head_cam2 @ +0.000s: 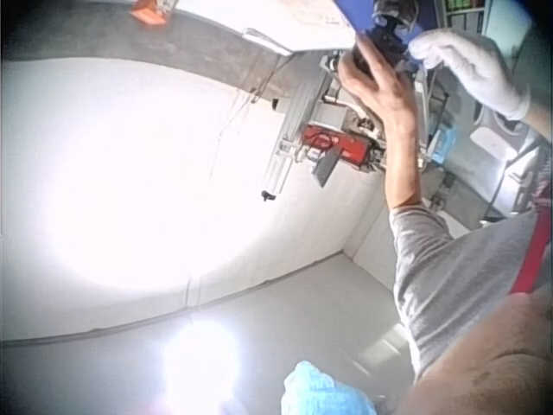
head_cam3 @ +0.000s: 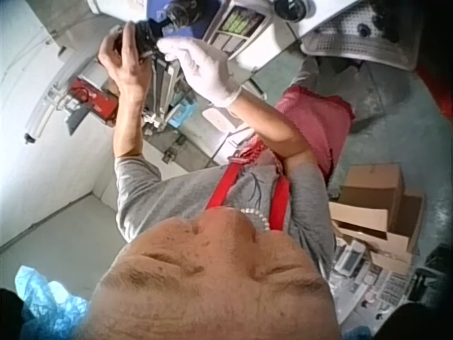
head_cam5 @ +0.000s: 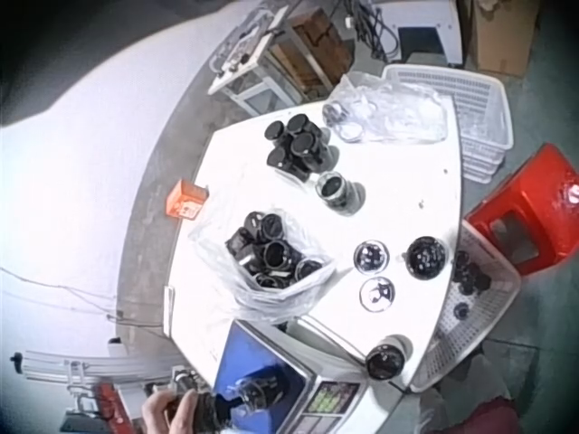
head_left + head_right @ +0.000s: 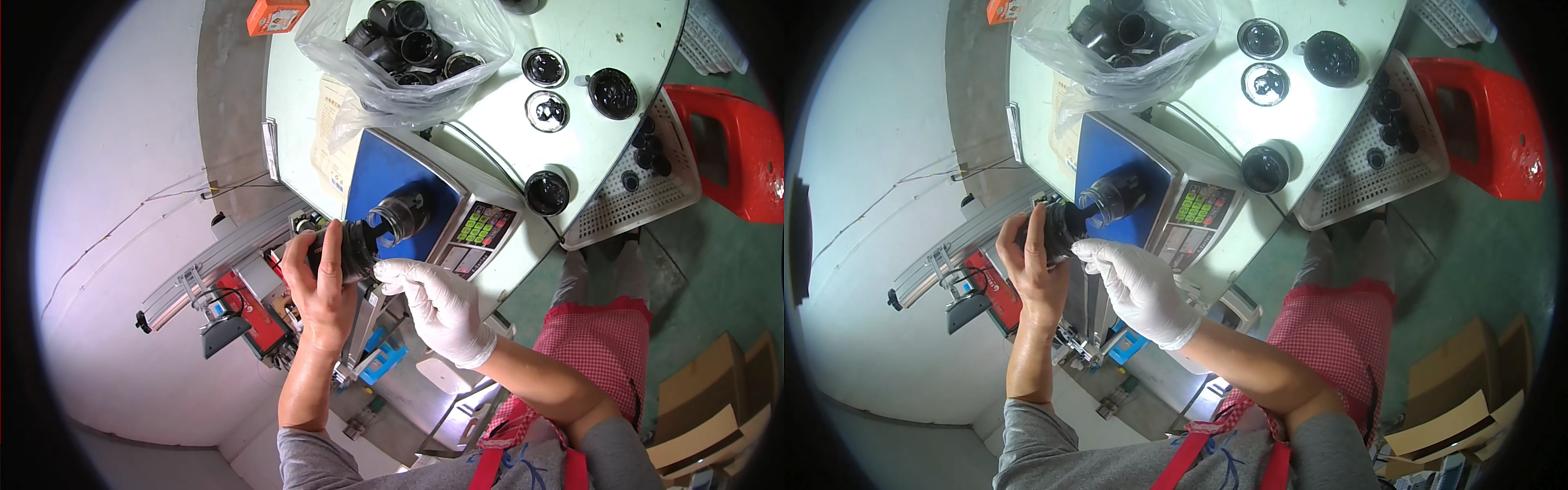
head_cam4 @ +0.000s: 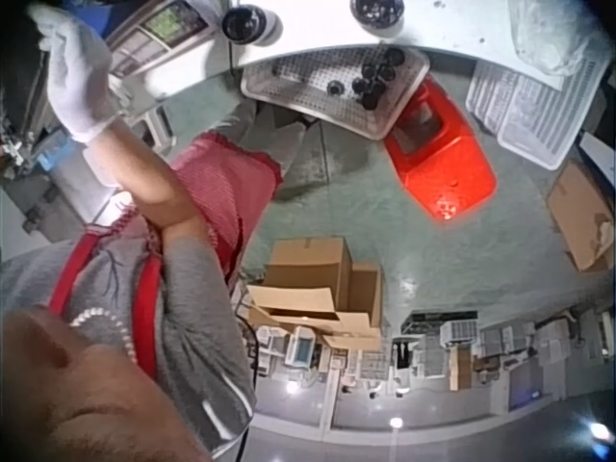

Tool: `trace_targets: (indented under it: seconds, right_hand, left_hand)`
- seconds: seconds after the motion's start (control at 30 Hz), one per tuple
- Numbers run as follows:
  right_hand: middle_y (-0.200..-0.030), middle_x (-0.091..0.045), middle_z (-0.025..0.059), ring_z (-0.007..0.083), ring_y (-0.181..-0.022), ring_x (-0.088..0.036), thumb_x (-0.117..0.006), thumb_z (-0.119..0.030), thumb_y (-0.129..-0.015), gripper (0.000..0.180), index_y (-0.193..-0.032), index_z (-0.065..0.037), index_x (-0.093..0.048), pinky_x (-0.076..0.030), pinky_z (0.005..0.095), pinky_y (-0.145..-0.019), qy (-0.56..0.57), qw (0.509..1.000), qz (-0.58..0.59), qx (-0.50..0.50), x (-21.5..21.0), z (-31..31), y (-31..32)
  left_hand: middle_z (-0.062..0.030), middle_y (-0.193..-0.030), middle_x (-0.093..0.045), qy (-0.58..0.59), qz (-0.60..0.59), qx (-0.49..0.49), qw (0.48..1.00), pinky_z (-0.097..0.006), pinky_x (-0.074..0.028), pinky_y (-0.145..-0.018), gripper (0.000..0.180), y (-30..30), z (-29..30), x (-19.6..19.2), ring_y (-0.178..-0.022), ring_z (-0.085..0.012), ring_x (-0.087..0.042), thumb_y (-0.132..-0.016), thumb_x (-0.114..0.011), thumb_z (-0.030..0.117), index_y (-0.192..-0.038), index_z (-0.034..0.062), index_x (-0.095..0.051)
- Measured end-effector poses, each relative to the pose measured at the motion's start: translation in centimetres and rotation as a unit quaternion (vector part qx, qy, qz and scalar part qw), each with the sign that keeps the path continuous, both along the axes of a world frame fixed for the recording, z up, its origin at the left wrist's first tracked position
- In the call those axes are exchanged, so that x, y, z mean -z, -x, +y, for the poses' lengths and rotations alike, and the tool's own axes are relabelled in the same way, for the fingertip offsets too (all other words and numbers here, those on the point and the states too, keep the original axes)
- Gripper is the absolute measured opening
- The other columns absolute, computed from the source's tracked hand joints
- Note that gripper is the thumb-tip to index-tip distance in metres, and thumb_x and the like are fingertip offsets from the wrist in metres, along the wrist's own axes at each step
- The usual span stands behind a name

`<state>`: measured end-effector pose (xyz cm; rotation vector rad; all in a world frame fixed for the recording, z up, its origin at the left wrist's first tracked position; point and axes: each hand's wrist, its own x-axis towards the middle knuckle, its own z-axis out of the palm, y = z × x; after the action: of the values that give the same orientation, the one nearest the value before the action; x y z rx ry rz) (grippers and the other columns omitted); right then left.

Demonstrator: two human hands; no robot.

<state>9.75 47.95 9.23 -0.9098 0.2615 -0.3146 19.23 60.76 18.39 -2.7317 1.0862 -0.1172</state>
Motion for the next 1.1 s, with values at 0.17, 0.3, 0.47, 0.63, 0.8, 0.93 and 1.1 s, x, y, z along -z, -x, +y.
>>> trace_targets:
  seconds: [0.17, 0.3, 0.47, 0.63, 0.8, 0.93, 1.1]
  right_hand:
    - [-0.104, -0.073, 0.0138, 0.0235, -0.085, -0.073, -0.056, -0.007, -0.104, 0.018, -0.117, 0.002, -0.064, -0.059, 0.0328, -0.077, 0.021, 0.999, 0.022, 0.025, -0.1, 0.0, 0.0]
    - [-0.100, -0.074, 0.0134, 0.0227, -0.082, -0.074, -0.056, -0.006, -0.103, 0.017, -0.116, 0.001, -0.064, -0.059, 0.0313, -0.074, 0.054, 0.998, 0.029, 0.024, -0.1, -1.3, 0.4]
    - [-0.101, -0.074, 0.0134, 0.0214, -0.084, -0.074, -0.055, -0.008, -0.104, 0.018, -0.116, 0.003, -0.064, -0.059, 0.0312, -0.075, 0.033, 0.999, 0.031, 0.016, -0.5, -2.0, 1.6]
    - [-0.101, -0.074, 0.0127, 0.0188, -0.084, -0.073, -0.054, -0.011, -0.106, 0.021, -0.116, 0.004, -0.064, -0.059, 0.0310, -0.076, -0.021, 0.999, 0.034, 0.005, -0.9, -1.9, 1.9]
    - [-0.100, -0.073, 0.0113, 0.0162, -0.083, -0.071, -0.054, -0.014, -0.106, 0.022, -0.116, 0.003, -0.065, -0.058, 0.0290, -0.077, -0.067, 0.995, 0.053, -0.057, -0.4, -1.7, 0.9]
    - [-0.099, -0.073, 0.0120, 0.0175, -0.083, -0.072, -0.055, -0.012, -0.106, 0.020, -0.116, 0.001, -0.065, -0.058, 0.0296, -0.076, -0.062, 0.994, 0.064, -0.060, -0.1, -1.4, 0.4]
    - [-0.099, -0.073, 0.0135, 0.0213, -0.086, -0.074, -0.057, -0.006, -0.103, 0.016, -0.115, 0.001, -0.064, -0.059, 0.0322, -0.076, 0.020, 0.998, 0.055, 0.000, 0.0, -1.5, 0.7]
  left_hand:
    - [-0.0156, -0.125, -0.050, 0.003, 0.007, 0.000, 1.000, -0.039, -0.054, -0.090, 0.089, 0.1, 0.0, 0.0, -0.112, -0.0324, -0.057, -0.056, -0.076, -0.019, -0.139, 0.0106, -0.060]
    - [-0.0158, -0.125, -0.049, 0.005, 0.010, -0.009, 1.000, -0.039, -0.054, -0.090, 0.088, -0.1, 0.3, 0.0, -0.112, -0.0325, -0.057, -0.056, -0.076, -0.019, -0.138, 0.0106, -0.061]
    - [-0.0162, -0.125, -0.050, 0.003, 0.009, -0.012, 1.000, -0.040, -0.054, -0.090, 0.089, -0.1, 0.3, -0.1, -0.113, -0.0329, -0.057, -0.057, -0.078, -0.018, -0.139, 0.0108, -0.059]
    - [-0.0164, -0.125, -0.050, -0.006, 0.009, -0.009, 1.000, -0.040, -0.054, -0.090, 0.090, 0.0, -0.1, -0.2, -0.113, -0.0331, -0.057, -0.057, -0.079, -0.018, -0.140, 0.0108, -0.059]
    - [-0.0163, -0.126, -0.049, -0.003, 0.003, -0.001, 1.000, -0.040, -0.054, -0.091, 0.088, 0.2, -0.1, 0.1, -0.113, -0.0332, -0.057, -0.058, -0.078, -0.018, -0.139, 0.0102, -0.060]
    - [-0.0166, -0.126, -0.049, -0.006, 0.010, -0.003, 1.000, -0.040, -0.054, -0.092, 0.087, 0.3, 0.0, 0.2, -0.114, -0.0333, -0.057, -0.057, -0.078, -0.018, -0.138, 0.0098, -0.061]
    - [-0.0167, -0.126, -0.049, -0.008, 0.010, -0.011, 1.000, -0.040, -0.054, -0.092, 0.089, 0.2, 0.3, 0.1, -0.114, -0.0335, -0.057, -0.057, -0.075, -0.020, -0.139, 0.0101, -0.060]
